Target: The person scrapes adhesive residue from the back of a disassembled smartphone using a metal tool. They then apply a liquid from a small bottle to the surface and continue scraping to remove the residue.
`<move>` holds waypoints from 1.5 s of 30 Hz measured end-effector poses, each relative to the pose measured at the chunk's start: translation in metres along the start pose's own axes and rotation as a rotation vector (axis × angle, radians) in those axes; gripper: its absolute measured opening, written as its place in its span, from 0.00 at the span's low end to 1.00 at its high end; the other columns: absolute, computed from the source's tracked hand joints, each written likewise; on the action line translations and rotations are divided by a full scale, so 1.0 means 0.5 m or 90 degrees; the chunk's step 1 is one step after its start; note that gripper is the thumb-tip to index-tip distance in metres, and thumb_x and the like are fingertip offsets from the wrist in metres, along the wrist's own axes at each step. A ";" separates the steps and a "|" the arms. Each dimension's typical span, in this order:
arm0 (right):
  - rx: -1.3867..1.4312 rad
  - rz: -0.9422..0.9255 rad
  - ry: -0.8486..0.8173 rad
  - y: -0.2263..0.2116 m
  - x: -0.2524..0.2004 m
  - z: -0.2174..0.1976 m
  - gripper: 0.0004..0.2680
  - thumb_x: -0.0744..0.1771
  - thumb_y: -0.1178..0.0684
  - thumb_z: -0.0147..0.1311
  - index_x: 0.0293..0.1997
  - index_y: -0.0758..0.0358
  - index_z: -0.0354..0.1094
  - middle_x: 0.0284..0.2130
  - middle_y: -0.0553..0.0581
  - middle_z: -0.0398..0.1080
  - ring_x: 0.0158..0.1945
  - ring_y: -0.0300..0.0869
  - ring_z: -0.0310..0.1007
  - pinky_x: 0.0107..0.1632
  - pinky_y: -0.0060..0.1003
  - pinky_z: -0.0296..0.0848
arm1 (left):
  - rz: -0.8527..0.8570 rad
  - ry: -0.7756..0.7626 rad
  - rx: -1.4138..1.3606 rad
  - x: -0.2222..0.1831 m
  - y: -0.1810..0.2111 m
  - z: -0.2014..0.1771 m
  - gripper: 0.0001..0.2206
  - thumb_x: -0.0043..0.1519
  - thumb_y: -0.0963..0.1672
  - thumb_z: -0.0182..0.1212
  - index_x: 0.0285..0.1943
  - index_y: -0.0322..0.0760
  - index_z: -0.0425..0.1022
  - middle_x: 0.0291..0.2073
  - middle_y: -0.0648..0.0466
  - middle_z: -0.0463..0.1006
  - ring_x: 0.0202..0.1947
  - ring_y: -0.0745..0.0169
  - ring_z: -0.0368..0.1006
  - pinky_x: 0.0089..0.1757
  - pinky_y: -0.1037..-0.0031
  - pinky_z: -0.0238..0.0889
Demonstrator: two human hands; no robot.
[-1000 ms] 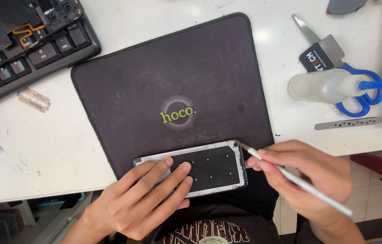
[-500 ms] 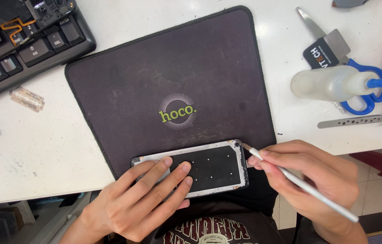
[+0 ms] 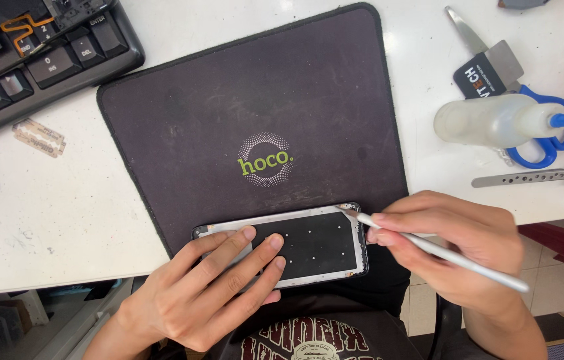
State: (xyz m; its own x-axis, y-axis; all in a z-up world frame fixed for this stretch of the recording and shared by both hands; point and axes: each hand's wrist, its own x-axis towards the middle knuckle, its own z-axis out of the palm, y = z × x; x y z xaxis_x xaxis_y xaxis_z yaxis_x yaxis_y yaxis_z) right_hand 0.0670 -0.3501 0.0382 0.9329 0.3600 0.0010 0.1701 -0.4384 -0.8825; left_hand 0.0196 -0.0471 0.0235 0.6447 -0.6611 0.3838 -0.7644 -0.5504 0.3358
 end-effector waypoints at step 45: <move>-0.111 -0.085 -0.002 -0.057 0.011 0.116 0.06 0.63 0.62 0.68 0.41 0.66 0.77 0.33 0.56 0.79 0.34 0.39 0.70 0.36 0.26 0.65 | 0.035 0.096 0.035 -0.051 -0.006 0.008 0.11 0.69 0.44 0.60 0.54 0.32 0.80 0.55 0.44 0.81 0.53 0.53 0.78 0.53 0.69 0.74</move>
State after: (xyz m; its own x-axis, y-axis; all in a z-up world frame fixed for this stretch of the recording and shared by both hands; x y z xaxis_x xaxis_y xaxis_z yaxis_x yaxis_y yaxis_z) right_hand 0.0489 -0.2880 0.0364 0.8976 0.4268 0.1107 0.3447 -0.5227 -0.7798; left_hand 0.0055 -0.0304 0.0092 0.5928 -0.6099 0.5260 -0.7955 -0.5452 0.2644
